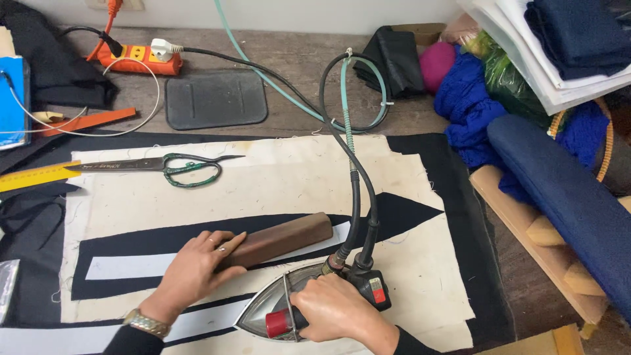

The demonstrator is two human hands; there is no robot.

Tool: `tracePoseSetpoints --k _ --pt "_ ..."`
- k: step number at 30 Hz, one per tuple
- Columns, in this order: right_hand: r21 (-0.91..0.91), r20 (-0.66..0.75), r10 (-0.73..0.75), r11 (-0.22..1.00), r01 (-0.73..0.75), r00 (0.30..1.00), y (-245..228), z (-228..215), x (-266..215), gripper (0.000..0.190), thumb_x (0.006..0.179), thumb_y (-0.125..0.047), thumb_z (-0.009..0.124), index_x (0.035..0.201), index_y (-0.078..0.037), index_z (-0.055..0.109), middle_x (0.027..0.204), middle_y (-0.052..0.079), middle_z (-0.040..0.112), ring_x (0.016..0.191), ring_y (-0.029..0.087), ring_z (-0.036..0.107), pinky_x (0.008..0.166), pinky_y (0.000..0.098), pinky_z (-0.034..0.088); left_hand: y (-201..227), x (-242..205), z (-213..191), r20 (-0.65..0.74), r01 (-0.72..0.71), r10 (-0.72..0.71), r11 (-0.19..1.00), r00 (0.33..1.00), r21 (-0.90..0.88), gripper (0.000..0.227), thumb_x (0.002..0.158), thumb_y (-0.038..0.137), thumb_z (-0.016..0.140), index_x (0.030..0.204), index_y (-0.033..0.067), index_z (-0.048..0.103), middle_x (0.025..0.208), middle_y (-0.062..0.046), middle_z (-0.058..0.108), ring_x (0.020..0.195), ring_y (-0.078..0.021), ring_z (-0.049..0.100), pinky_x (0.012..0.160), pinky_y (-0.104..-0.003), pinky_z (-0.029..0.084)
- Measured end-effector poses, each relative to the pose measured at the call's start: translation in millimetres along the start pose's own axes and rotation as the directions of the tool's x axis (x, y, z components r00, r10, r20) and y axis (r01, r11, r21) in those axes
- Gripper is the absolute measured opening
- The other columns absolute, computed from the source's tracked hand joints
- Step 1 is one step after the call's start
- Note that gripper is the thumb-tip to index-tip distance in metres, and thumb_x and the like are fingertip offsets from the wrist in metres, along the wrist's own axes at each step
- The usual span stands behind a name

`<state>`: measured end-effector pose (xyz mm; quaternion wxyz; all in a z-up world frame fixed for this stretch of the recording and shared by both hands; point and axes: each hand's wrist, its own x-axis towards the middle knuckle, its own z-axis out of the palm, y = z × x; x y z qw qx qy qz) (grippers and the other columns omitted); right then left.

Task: The person irons a black fabric strip on a work table using a steam iron and a wooden pressing block. They then place a white fabric piece on the table, smooth it by hand, and cut a dark fabric strip with scissors.

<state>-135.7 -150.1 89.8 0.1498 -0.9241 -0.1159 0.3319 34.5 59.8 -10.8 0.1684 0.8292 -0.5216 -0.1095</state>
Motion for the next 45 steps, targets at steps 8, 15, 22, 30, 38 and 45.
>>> tracePoseSetpoints --k 8,15,22,30,38,45 --pt "0.249 -0.341 -0.135 0.941 0.228 0.930 19 -69 -48 0.027 0.093 -0.031 0.058 0.105 -0.006 0.059 0.095 0.009 0.057 0.087 0.026 0.056 0.073 0.0401 0.045 14 20 10 0.004 0.002 -0.002 1.000 1.000 0.003 0.067 0.081 0.036 0.069 0.139 0.0143 0.043 0.109 -0.002 0.059 0.091 -0.0248 0.053 0.077 -0.038 0.047" --pt "-0.010 -0.558 -0.113 0.992 0.129 0.822 43 -141 95 0.021 0.091 -0.028 0.051 0.088 -0.011 0.064 0.092 0.009 0.066 0.088 0.031 0.063 0.074 0.0445 0.046 47 48 9 0.020 -0.092 0.095 0.990 0.995 -0.105 0.066 0.082 0.045 0.068 0.136 0.0120 0.048 0.105 -0.009 0.058 0.086 -0.0296 0.054 0.072 -0.043 0.045" --pt "-0.047 -0.350 -0.061 0.998 0.048 0.935 51 -113 274 0.033 0.086 0.000 0.038 0.116 -0.005 0.052 0.115 0.016 0.052 0.107 0.037 0.052 0.074 0.0525 0.048 51 55 10 -0.071 -0.136 0.123 0.968 0.990 -0.211 0.054 0.095 0.049 0.047 0.132 0.0099 0.054 0.094 -0.011 0.054 0.079 -0.0323 0.053 0.066 -0.046 0.042" --pt "-0.127 -0.387 -0.110 0.990 0.065 0.915 52 -104 330 0.047 0.071 0.020 0.053 0.109 -0.005 0.044 0.102 0.015 0.043 0.087 0.033 0.046 0.070 0.0442 0.043 44 53 33 -0.120 -0.154 0.131 0.968 0.984 -0.201 0.048 0.098 0.050 0.047 0.098 0.0071 0.067 0.100 -0.012 0.058 0.084 -0.0294 0.053 0.065 -0.042 0.041" --pt "-0.124 -0.380 -0.103 0.990 0.060 0.919 32 -160 277 0.042 0.077 0.002 0.048 0.113 -0.018 0.042 0.100 0.011 0.061 0.087 0.035 0.060 0.066 0.0509 0.046 47 54 17 -0.113 -0.149 0.126 0.961 0.986 -0.231 0.050 0.094 0.049 0.050 0.123 0.0095 0.059 0.096 -0.011 0.055 0.080 -0.0314 0.053 0.064 -0.045 0.042" --pt "-0.013 -0.526 -0.013 1.000 0.007 0.850 33 -204 61 0.055 0.065 -0.009 0.049 0.117 -0.024 0.045 0.104 -0.002 0.066 0.087 0.031 0.063 0.057 0.0476 0.040 53 54 9 -0.062 -0.133 0.122 0.967 0.991 -0.219 0.053 0.094 0.046 0.051 0.133 0.0106 0.054 0.103 -0.010 0.056 0.081 -0.0326 0.054 0.066 -0.046 0.044"
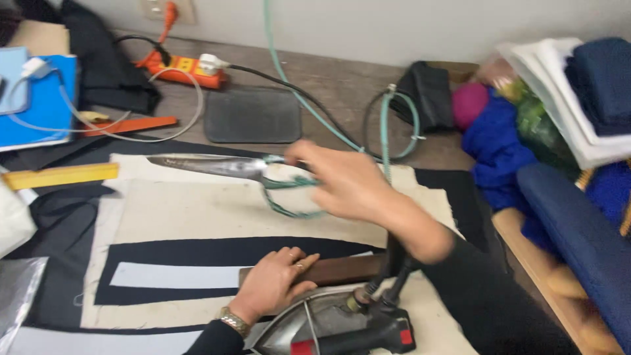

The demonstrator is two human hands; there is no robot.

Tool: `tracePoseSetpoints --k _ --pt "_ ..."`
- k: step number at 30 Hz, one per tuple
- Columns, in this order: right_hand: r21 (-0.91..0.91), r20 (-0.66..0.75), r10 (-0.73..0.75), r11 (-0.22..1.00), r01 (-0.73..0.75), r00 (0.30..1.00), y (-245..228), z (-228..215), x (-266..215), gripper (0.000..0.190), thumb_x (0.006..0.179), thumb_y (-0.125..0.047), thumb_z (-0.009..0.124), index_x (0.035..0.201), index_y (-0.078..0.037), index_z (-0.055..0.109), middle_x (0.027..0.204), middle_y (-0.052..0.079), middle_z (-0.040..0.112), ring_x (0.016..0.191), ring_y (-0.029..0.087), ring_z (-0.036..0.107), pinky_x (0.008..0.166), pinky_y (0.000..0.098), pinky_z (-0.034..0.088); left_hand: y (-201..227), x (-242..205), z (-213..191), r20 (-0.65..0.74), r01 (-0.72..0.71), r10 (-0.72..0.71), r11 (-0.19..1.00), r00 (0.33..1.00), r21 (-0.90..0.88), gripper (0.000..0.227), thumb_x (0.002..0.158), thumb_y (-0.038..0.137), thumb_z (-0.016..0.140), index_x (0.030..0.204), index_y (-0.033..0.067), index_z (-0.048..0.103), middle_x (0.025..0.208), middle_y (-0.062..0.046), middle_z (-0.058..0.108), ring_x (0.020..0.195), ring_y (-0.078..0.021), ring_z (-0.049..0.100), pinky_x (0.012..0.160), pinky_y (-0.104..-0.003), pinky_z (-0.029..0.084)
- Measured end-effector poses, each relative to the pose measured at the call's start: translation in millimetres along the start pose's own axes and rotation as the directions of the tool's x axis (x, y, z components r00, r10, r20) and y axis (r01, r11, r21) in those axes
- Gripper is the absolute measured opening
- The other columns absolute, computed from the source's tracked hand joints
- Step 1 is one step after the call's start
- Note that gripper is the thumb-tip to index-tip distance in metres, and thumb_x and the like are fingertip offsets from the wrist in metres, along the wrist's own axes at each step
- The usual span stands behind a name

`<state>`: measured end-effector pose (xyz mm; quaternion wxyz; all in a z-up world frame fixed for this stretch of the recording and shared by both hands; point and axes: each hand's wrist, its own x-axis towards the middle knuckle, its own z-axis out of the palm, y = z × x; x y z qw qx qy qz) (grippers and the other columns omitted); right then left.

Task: The person irons a black fabric strip on a work table using a steam iron and a wooden pressing block. They then place a white fabric piece on the table, smooth it by hand, and cut a dark fabric strip with scissors.

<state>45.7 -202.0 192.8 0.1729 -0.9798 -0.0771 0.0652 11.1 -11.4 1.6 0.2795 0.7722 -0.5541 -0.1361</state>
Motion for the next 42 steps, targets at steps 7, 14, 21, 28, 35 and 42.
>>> tracePoseSetpoints --k 7,14,21,28,35,42 --pt "0.716 -0.223 0.387 0.687 -0.119 0.895 80 -1 -267 0.065 0.073 -0.022 0.070 0.129 -0.006 0.042 0.114 0.011 0.063 0.105 0.017 0.066 0.094 0.0289 0.048 -2 7 7 0.147 -0.007 -0.004 0.998 0.989 0.070 0.068 0.085 0.046 0.065 0.140 0.0131 0.045 0.106 -0.009 0.056 0.088 -0.0316 0.054 0.073 -0.044 0.045" --pt "0.855 0.228 0.881 0.022 -0.518 0.415 108 161 -377 0.029 0.082 -0.005 0.069 0.110 -0.009 0.064 0.062 0.003 0.042 0.039 0.013 0.032 0.034 0.0292 0.025 4 32 19 0.243 0.000 -0.022 0.996 0.970 0.091 0.067 0.086 0.050 0.060 0.143 0.0182 0.042 0.105 -0.005 0.054 0.090 -0.0284 0.054 0.074 -0.041 0.044" --pt "0.678 0.452 0.738 0.082 -0.731 0.502 68 151 -369 0.016 0.093 -0.030 0.062 0.090 -0.014 0.063 0.083 -0.001 0.058 0.083 0.006 0.054 0.083 0.0136 0.039 8 42 25 0.271 0.033 -0.062 0.993 0.961 0.110 0.068 0.084 0.049 0.061 0.143 0.0203 0.044 0.103 -0.003 0.055 0.092 -0.0277 0.056 0.073 -0.041 0.046" --pt "0.627 0.481 0.804 -0.038 -0.778 0.349 50 149 -406 0.030 0.090 -0.035 0.055 0.113 -0.029 0.073 0.117 -0.018 0.069 0.092 -0.004 0.069 0.093 0.0107 0.045 -44 -9 22 0.263 0.016 -0.055 0.989 0.963 0.150 0.073 0.080 0.052 0.063 0.143 0.0235 0.042 0.101 0.000 0.057 0.090 -0.0216 0.059 0.080 -0.034 0.048" --pt "0.642 0.585 0.773 -0.257 -0.722 0.245 29 113 -375 0.036 0.094 -0.026 0.050 0.123 -0.020 0.070 0.130 -0.007 0.069 0.128 0.005 0.061 0.110 0.0186 0.038 -96 -64 29 0.071 0.291 -0.321 0.917 0.944 0.272 0.080 0.061 0.053 0.077 0.136 0.0432 0.051 0.108 0.014 0.063 0.095 -0.0101 0.066 0.087 -0.026 0.056" --pt "0.699 0.537 0.415 0.269 -0.663 0.734 35 102 -362 0.068 0.092 -0.037 0.054 0.151 -0.033 0.021 0.160 -0.012 0.018 0.147 0.004 0.027 0.112 0.0267 0.028 -112 -73 40 -0.032 0.170 -0.168 0.938 0.985 0.303 0.082 0.059 0.054 0.077 0.136 0.0405 0.052 0.104 0.012 0.061 0.088 -0.0099 0.065 0.080 -0.025 0.057"
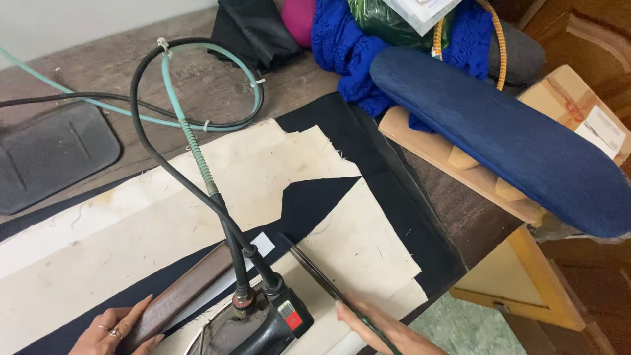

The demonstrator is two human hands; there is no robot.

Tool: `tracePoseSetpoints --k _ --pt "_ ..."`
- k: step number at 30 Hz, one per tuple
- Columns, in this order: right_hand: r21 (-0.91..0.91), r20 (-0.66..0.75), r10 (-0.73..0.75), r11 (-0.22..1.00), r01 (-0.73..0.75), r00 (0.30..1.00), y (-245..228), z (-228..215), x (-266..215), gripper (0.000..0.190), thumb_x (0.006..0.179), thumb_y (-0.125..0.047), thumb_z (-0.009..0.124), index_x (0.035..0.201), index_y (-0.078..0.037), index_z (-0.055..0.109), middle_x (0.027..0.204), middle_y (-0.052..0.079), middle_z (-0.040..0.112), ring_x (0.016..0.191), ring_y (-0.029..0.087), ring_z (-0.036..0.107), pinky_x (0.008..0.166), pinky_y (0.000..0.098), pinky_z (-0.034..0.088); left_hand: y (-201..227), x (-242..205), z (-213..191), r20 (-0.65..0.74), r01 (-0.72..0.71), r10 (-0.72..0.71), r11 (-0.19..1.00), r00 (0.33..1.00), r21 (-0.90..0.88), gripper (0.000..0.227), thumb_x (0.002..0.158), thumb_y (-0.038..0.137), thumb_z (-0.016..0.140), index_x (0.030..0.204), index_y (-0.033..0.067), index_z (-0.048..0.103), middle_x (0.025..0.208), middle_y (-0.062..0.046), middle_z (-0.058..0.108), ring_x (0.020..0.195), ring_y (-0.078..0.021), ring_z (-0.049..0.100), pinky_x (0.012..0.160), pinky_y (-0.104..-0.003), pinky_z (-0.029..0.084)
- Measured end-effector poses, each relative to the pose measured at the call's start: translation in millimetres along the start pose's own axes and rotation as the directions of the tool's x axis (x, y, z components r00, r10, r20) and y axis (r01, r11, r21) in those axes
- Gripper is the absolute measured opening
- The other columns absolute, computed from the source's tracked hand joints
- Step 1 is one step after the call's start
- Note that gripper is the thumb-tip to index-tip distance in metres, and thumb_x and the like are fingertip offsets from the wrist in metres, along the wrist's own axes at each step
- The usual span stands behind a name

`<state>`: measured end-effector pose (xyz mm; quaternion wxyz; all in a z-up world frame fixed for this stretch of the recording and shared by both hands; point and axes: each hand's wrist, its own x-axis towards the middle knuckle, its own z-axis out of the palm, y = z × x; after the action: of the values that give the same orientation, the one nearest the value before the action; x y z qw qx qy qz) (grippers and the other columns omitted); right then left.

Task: The person irons a black fabric strip on a work table using a steam iron and a wooden pressing block. They then place a white fabric piece on the table, smooth it by hand, and cut a dark fabric strip with scissors.

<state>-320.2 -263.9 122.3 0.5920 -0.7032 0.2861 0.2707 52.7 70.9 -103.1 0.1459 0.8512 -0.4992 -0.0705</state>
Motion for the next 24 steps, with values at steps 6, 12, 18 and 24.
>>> tracePoseSetpoints --k 6,12,18,24 --pt "-0.133 0.028 -0.102 0.986 0.104 0.994 11 7 23 0.074 0.093 -0.053 0.041 0.152 -0.019 0.013 0.162 -0.002 0.006 0.149 0.016 0.004 0.118 0.0334 0.003 -8 -4 7 0.045 0.027 -0.029 0.999 0.999 0.030 0.084 0.057 0.057 0.077 0.136 0.0432 0.051 0.104 0.011 0.061 0.091 -0.0101 0.065 0.083 -0.026 0.057" --pt "-0.136 0.021 -0.267 0.954 0.267 0.963 20 13 29 0.080 0.095 -0.054 0.040 0.150 -0.010 0.001 0.162 -0.003 0.011 0.149 0.015 0.008 0.118 0.0329 0.004 -1 2 -7 0.107 0.021 -0.021 1.000 0.994 0.007 0.083 0.060 0.055 0.076 0.137 0.0406 0.050 0.106 0.010 0.062 0.094 -0.0099 0.066 0.083 -0.026 0.057" --pt "-0.386 -0.025 -0.291 0.886 0.259 0.956 25 23 37 0.078 0.097 -0.058 0.039 0.153 -0.011 0.015 0.157 0.020 0.004 0.146 0.033 0.005 0.116 0.0427 0.005 30 9 -32 0.114 0.122 -0.119 0.992 0.986 -0.013 0.076 0.062 0.050 0.075 0.135 0.0418 0.053 0.112 0.014 0.063 0.095 -0.0088 0.066 0.083 -0.025 0.057" --pt "-0.068 0.016 -0.128 0.989 0.129 0.992 4 14 30 0.081 0.092 -0.055 0.043 0.150 -0.014 0.005 0.162 -0.008 0.016 0.149 0.011 0.010 0.119 0.0308 0.005 28 9 -30 0.138 0.125 -0.122 0.992 0.983 -0.008 0.076 0.063 0.051 0.074 0.136 0.0417 0.052 0.105 0.012 0.064 0.095 -0.0094 0.066 0.083 -0.026 0.057"
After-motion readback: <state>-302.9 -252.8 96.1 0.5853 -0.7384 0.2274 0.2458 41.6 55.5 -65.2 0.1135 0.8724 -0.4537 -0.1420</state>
